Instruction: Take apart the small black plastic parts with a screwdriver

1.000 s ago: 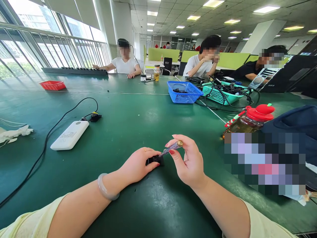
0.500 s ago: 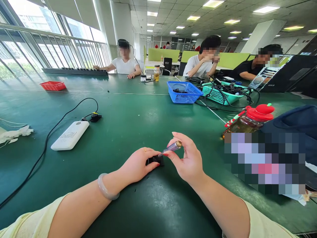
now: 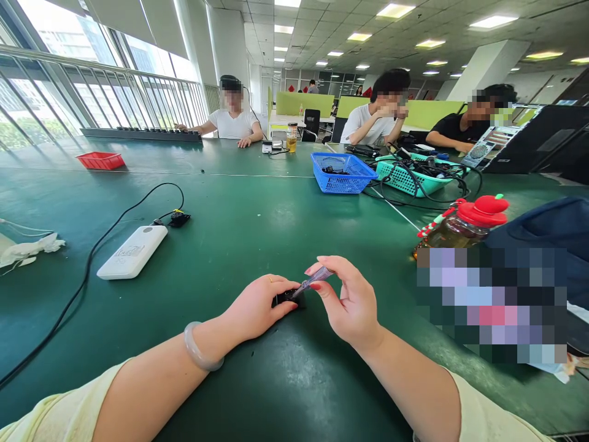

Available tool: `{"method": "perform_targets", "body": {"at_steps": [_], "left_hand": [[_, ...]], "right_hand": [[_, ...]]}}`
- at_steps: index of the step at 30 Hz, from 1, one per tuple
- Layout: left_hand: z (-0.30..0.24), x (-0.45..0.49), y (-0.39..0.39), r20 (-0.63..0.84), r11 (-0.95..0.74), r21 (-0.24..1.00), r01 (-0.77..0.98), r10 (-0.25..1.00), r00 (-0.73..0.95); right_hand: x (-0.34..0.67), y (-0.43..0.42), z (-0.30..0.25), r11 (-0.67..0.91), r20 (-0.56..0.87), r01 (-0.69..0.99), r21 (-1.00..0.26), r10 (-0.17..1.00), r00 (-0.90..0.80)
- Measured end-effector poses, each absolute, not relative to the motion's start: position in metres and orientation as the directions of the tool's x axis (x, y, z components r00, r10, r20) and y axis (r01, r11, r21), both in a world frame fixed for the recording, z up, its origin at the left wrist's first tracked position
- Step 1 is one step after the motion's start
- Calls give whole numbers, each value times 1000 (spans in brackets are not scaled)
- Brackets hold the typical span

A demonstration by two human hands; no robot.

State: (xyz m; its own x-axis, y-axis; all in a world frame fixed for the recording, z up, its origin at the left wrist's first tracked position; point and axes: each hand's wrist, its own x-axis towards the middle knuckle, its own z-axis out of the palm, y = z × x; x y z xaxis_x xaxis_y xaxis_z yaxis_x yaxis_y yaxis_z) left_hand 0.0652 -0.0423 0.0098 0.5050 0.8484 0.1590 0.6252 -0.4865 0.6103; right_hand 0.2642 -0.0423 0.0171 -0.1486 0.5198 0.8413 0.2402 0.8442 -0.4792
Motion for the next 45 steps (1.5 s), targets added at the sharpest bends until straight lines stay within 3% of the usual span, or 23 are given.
{"method": "perform_targets", "body": {"at_steps": [12, 19, 38, 45], "left_hand": [[11, 65, -43, 127, -459, 619, 637, 860, 495], [10, 65, -42, 146, -480, 614, 626, 849, 508], [8, 61, -39, 185, -556, 545, 628, 810, 556], [6, 62, -37, 205, -565, 501, 656, 814, 544]], "right_hand": [[264, -45, 26, 848, 833, 266, -459, 515, -203], [262, -48, 22, 829, 796, 128, -545, 559, -234], [263, -43, 22, 832, 804, 250, -496, 548, -229], [257, -35, 12, 809, 800, 242, -536, 578, -160]]}}
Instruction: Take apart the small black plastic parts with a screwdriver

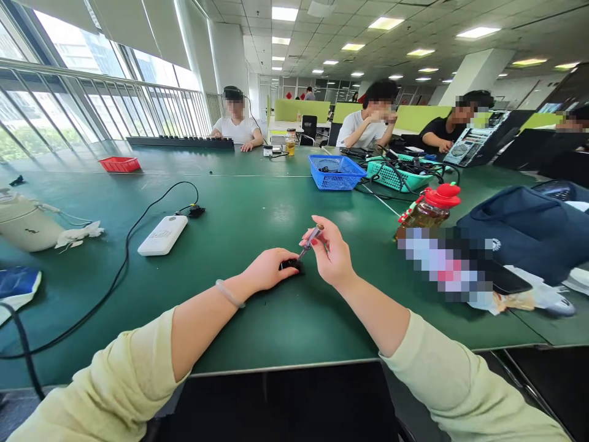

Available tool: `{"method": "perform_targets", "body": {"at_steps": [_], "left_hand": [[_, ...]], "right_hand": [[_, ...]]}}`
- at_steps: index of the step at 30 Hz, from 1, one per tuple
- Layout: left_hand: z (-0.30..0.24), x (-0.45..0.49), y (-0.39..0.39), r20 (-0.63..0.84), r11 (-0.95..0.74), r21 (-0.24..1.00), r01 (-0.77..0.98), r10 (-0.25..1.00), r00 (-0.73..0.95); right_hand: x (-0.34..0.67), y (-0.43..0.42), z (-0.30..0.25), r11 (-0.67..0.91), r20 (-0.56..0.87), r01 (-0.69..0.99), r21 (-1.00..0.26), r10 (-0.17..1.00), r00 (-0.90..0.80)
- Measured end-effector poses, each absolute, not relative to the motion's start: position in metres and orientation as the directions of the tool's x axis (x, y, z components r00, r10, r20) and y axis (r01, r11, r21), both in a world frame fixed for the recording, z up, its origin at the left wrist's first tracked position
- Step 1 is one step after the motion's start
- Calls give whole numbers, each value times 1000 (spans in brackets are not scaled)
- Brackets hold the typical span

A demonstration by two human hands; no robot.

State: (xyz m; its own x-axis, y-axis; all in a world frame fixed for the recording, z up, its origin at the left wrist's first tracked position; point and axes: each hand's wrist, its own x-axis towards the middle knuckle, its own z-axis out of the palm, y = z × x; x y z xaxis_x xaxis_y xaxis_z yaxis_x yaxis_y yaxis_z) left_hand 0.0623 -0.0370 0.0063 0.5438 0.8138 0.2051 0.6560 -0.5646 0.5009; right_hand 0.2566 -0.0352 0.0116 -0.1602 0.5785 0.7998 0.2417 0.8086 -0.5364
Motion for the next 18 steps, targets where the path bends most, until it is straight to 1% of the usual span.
{"method": "perform_targets", "body": {"at_steps": [4, 9, 18], "left_hand": [[6, 63, -39, 211, -563, 487, 668, 818, 536], [6, 63, -43, 241, -574, 466, 673, 815, 528], [6, 64, -45, 275, -590, 472, 655, 804, 527]], "right_hand": [[253, -31, 10, 797, 810, 295, -527, 576, -107], [247, -29, 9, 763, 803, 346, -547, 595, -42], [235, -29, -1, 771, 836, 397, -498, 548, -15]]}}
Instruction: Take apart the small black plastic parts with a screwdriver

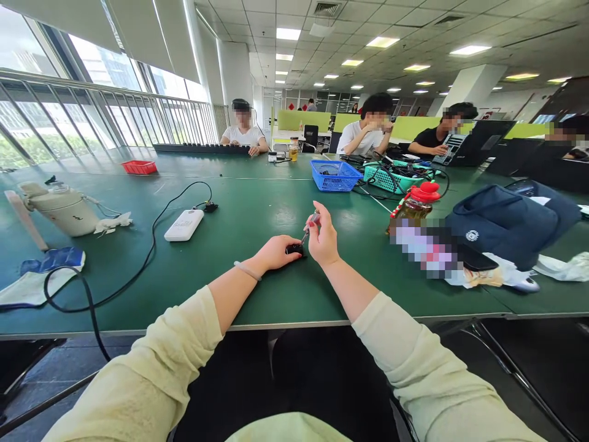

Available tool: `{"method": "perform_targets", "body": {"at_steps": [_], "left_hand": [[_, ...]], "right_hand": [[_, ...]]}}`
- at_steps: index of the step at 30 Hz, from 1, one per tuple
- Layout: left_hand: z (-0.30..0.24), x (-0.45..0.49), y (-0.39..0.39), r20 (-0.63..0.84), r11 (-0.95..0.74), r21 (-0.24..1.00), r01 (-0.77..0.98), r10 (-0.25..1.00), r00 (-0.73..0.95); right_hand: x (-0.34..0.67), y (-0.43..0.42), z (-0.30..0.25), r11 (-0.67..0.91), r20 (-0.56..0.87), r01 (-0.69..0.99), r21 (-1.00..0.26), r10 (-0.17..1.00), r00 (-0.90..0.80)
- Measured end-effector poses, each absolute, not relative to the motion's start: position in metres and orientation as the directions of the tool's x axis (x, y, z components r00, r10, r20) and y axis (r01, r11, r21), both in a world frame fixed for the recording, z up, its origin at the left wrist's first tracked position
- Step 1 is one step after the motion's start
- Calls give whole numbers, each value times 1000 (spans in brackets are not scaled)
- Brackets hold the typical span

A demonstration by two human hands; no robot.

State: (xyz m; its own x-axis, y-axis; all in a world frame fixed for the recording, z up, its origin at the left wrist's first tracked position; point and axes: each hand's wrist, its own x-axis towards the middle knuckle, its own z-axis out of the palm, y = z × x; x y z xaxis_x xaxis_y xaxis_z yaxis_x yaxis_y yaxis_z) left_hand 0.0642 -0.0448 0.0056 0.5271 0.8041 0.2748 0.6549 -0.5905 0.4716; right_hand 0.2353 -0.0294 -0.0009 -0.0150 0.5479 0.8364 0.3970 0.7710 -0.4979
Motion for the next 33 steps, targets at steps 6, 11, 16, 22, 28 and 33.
{"method": "perform_targets", "body": {"at_steps": [6, 11, 16, 22, 28, 33], "left_hand": [[1, 64, -41, 281, -581, 508, 636, 810, 516], [-1, 64, -41, 288, -569, 540, 620, 817, 499], [-3, 65, -40, 286, -527, 585, 617, 845, 452], [-5, 65, -39, 281, -499, 624, 602, 862, 422], [-4, 64, -40, 279, -510, 636, 579, 852, 443], [-6, 63, -39, 283, -513, 644, 567, 849, 447]], "right_hand": [[223, -35, -4, 843, 889, 364, -396, 451, -77], [226, -37, -5, 812, 863, 355, -462, 504, -29], [238, -35, -5, 723, 805, 388, -572, 587, 93], [240, -35, -6, 728, 832, 445, -521, 550, 73], [236, -33, -9, 786, 903, 503, -359, 429, -27], [235, -32, -10, 781, 919, 541, -312, 393, -36]]}}
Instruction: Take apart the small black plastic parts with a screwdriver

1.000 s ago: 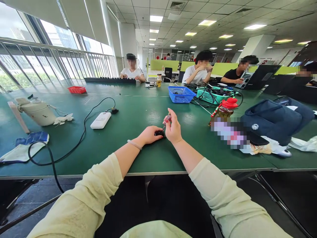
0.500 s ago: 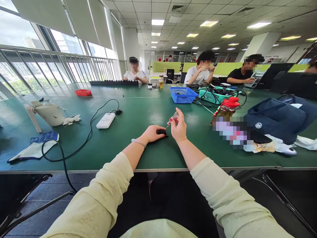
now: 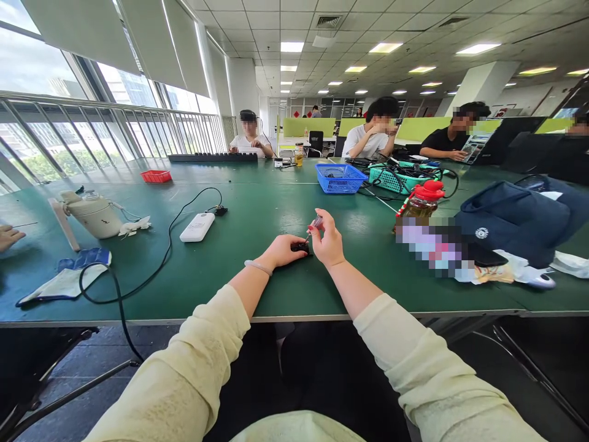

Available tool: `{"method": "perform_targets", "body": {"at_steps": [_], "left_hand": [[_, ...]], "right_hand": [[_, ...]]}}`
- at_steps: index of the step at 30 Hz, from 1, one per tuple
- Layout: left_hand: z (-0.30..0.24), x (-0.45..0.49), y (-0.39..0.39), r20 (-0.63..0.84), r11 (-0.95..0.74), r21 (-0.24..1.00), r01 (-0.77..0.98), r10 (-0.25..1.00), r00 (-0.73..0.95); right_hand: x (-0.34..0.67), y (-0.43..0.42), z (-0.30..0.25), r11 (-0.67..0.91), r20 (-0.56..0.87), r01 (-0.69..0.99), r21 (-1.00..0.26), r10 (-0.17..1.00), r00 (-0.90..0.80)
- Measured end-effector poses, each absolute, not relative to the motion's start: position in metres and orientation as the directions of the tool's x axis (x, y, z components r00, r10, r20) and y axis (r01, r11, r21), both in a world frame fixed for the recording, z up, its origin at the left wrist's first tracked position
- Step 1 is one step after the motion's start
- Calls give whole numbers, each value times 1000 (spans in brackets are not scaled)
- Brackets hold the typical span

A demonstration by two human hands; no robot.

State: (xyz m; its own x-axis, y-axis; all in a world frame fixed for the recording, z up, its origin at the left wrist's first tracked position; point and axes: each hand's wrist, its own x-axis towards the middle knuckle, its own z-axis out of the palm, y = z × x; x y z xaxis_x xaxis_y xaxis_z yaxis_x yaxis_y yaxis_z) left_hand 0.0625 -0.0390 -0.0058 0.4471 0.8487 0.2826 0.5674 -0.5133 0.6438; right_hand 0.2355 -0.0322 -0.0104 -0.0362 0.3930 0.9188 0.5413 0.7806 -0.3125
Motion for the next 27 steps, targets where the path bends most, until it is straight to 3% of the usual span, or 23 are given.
{"method": "perform_targets", "body": {"at_steps": [6, 27], "left_hand": [[-7, 62, -38, 289, -515, 642, 569, 849, 442], [-8, 62, -37, 287, -515, 640, 570, 849, 444]], "right_hand": [[235, -33, -10, 796, 947, 553, -245, 319, -40], [237, -33, -15, 816, 914, 493, -302, 394, -93]]}}
